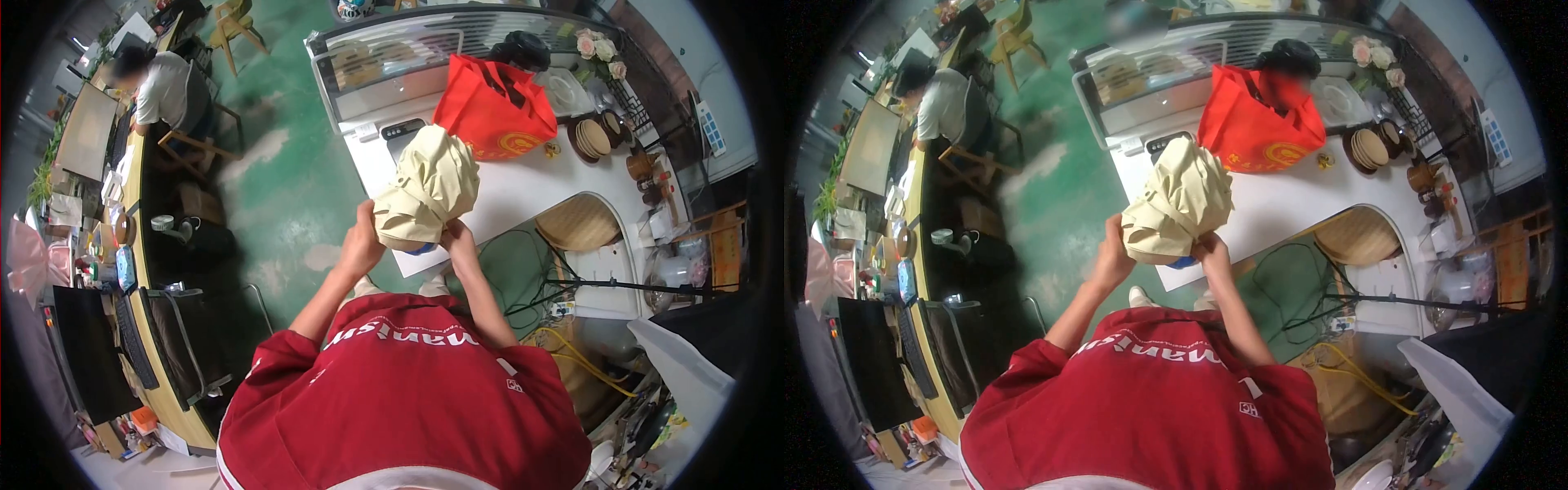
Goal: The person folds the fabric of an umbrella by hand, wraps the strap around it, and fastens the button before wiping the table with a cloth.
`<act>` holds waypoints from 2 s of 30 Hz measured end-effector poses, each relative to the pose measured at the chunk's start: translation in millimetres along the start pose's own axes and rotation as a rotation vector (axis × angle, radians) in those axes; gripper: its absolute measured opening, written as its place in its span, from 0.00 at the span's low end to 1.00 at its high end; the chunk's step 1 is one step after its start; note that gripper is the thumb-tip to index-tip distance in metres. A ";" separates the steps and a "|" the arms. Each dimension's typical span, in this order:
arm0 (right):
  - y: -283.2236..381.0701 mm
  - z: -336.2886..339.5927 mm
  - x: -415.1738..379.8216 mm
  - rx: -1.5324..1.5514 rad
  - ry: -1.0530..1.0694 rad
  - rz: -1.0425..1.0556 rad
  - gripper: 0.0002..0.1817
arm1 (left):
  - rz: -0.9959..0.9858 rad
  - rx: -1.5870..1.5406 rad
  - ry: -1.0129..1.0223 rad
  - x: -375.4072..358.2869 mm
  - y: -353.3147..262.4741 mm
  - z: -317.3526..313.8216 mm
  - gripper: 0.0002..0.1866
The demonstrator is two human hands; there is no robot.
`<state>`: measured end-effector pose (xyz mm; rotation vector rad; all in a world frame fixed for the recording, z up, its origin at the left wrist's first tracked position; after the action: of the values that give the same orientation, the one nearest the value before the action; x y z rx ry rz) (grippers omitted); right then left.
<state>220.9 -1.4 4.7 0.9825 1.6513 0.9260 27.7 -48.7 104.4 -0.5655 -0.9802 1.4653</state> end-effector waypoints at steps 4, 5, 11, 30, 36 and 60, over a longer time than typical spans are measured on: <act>-14.8 8.1 7.0 -0.285 0.082 0.047 0.08 | -0.026 0.228 0.026 11.7 2.5 16.7 0.18; -21.1 7.6 11.4 -0.325 0.103 0.010 0.09 | -0.035 0.242 0.049 14.8 6.0 16.4 0.18; -13.7 -0.7 14.4 -0.999 0.340 0.061 0.20 | -0.108 0.334 0.094 18.9 13.6 17.3 0.18; 130.3 -50.7 13.7 -0.678 0.509 0.219 0.08 | -0.774 0.748 0.367 -2.3 -57.0 57.7 0.11; 190.0 -52.8 -43.8 -0.750 0.150 0.982 0.08 | -0.681 0.729 0.285 -0.1 -66.8 69.6 0.10; 110.5 -8.0 6.8 0.354 0.419 0.093 0.20 | -0.470 0.531 0.471 -12.3 -25.1 34.5 0.28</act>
<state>231.6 46.4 104.3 1.1651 2.1920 0.9667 15.3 -70.9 140.7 -0.2425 -0.2961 1.0363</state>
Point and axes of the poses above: each hand's wrist, its own x-axis towards the middle knuckle, its own z-axis out of the back of the hand, y = z × x, the point moved 8 cm from there along x, towards the middle knuckle, and after that the axes turned 1 degree about x, right-handed, at the moved point
